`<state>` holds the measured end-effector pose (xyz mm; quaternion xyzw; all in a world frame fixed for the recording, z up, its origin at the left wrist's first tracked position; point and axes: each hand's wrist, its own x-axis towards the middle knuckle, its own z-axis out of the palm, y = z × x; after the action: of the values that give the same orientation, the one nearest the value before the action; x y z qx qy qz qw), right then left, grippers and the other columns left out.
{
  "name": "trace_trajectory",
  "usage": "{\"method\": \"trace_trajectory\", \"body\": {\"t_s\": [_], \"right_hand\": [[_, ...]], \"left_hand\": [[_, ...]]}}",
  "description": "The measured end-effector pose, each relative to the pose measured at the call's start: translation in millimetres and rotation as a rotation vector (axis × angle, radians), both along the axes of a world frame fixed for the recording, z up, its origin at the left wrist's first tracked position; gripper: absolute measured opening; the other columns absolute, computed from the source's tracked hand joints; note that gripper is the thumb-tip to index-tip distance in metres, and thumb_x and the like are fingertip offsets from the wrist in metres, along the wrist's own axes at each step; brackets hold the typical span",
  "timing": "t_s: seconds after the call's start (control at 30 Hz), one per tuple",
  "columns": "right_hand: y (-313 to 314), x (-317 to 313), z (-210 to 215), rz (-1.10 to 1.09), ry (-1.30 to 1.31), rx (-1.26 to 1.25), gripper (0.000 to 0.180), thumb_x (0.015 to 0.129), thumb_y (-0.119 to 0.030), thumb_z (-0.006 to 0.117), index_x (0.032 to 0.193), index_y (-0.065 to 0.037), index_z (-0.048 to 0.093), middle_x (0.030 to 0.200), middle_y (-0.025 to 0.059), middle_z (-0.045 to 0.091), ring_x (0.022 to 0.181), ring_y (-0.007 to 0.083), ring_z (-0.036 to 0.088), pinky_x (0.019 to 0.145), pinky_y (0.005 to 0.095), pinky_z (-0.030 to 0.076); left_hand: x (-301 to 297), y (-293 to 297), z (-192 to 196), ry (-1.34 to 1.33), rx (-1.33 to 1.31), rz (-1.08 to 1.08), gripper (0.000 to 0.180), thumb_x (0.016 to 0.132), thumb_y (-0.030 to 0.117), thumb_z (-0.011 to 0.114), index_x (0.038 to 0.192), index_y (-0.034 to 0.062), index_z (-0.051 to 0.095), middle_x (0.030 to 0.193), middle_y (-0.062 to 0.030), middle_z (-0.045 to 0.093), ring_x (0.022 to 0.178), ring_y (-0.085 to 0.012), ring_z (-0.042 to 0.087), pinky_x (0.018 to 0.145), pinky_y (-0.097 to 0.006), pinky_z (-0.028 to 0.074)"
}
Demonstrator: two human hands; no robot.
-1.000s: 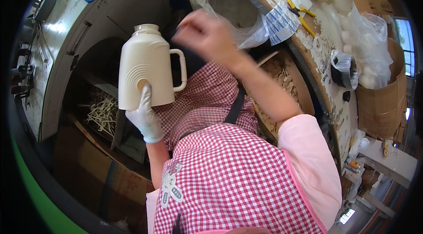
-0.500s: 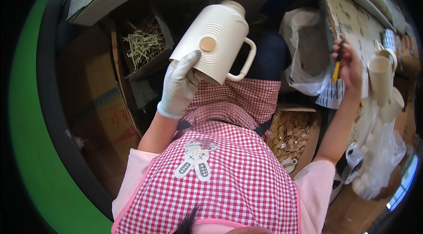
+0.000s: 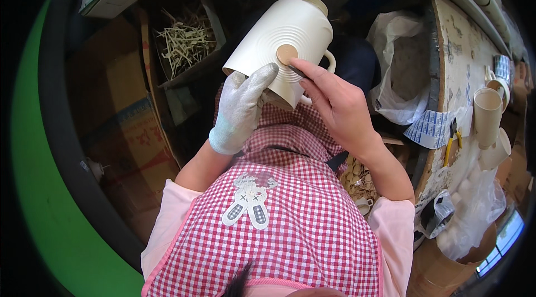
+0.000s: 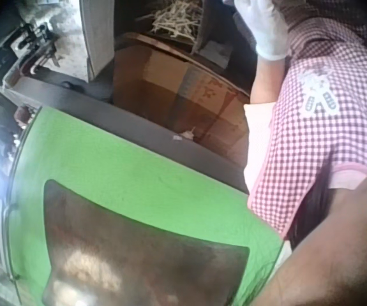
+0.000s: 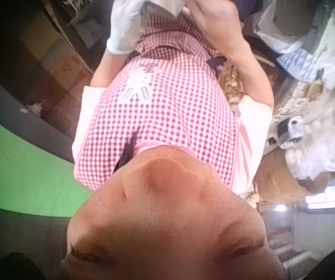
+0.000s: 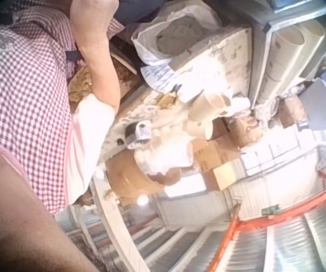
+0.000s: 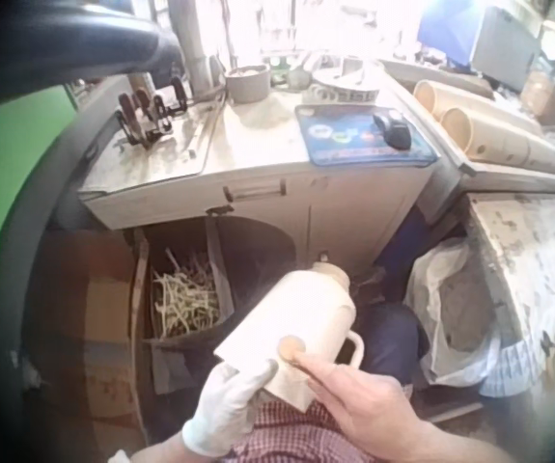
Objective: The person assembles white plastic pitchers by inserting a circular wooden base into the bottom of each unit. They retrieve pitchers from a nearby machine, insert the base, and place the finished items on a table.
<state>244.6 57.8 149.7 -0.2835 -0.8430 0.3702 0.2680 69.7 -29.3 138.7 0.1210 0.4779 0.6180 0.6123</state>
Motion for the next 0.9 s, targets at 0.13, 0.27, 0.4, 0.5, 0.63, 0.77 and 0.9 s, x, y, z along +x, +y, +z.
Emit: {"method": "trace_trajectory", "body": {"t_s": [0.13,0.27,0.4,0.5,0.63,0.77,0.9], "right_hand": [[0,2,-2,0.021,-0.124,-0.036,0.042,0.098,-0.003,0.067,0.140,-0.008,0.065,0.095,0.0154,0.073,0.078,0.0227,0.071,0.071,0.0311,0.056],[-2,2,5,-0.015,-0.236,0.000,0.043,0.098,-0.003,0.067,0.141,-0.010,0.065,0.097,0.0166,0.074,0.078,0.0236,0.071,0.072,0.0313,0.056],[-3,4,6,-0.036,-0.146,-0.062,0.044,0.098,-0.003,0.067,0.141,-0.012,0.065,0.099,0.0178,0.074,0.080,0.0250,0.072,0.074,0.0312,0.057],[-5,7,4,-0.036,-0.113,-0.077,0.045,0.098,-0.003,0.066,0.141,-0.013,0.065,0.101,0.0185,0.074,0.081,0.0256,0.073,0.075,0.0311,0.058],[-9,8,3,-0.061,-0.183,-0.002,0.047,0.096,-0.002,0.067,0.142,-0.014,0.064,0.096,0.0175,0.073,0.078,0.0253,0.072,0.073,0.0320,0.058],[-14,6,6,-0.102,-0.288,0.120,0.056,0.090,0.002,0.068,0.143,-0.015,0.063,0.085,0.0152,0.068,0.070,0.0263,0.069,0.067,0.0339,0.057],[-21,5,5,-0.151,-0.465,0.244,0.066,0.084,0.003,0.067,0.147,-0.015,0.059,0.074,0.0121,0.062,0.063,0.0263,0.065,0.059,0.0353,0.054]], "left_hand": [[1,1,1,-0.004,-0.010,-0.010,0.035,0.107,0.015,0.054,0.137,-0.0037,0.057,0.121,-0.0129,0.070,0.109,-0.0170,0.071,0.091,-0.030,0.061],[6,3,2,0.019,-0.016,-0.007,0.038,0.107,0.016,0.055,0.139,-0.0042,0.055,0.122,-0.0145,0.069,0.110,-0.0186,0.071,0.089,-0.032,0.062],[8,4,1,0.066,-0.048,-0.041,0.040,0.107,0.017,0.056,0.140,-0.0051,0.052,0.124,-0.0157,0.068,0.108,-0.0206,0.072,0.087,-0.033,0.063],[10,5,-1,0.058,-0.051,-0.041,0.041,0.106,0.017,0.056,0.139,-0.0066,0.052,0.123,-0.0170,0.068,0.103,-0.0216,0.073,0.084,-0.032,0.064],[12,4,-2,0.082,-0.057,-0.038,0.042,0.106,0.019,0.057,0.137,-0.0082,0.053,0.122,-0.0185,0.068,0.099,-0.0230,0.075,0.081,-0.031,0.064],[15,3,0,0.109,-0.071,-0.089,0.043,0.106,0.023,0.058,0.136,-0.0078,0.055,0.120,-0.0186,0.069,0.102,-0.0225,0.074,0.083,-0.032,0.063],[29,10,-6,0.405,-0.064,-0.076,0.041,0.106,0.023,0.059,0.131,-0.0096,0.059,0.115,-0.0155,0.071,0.101,-0.0173,0.070,0.084,-0.031,0.058]]}}
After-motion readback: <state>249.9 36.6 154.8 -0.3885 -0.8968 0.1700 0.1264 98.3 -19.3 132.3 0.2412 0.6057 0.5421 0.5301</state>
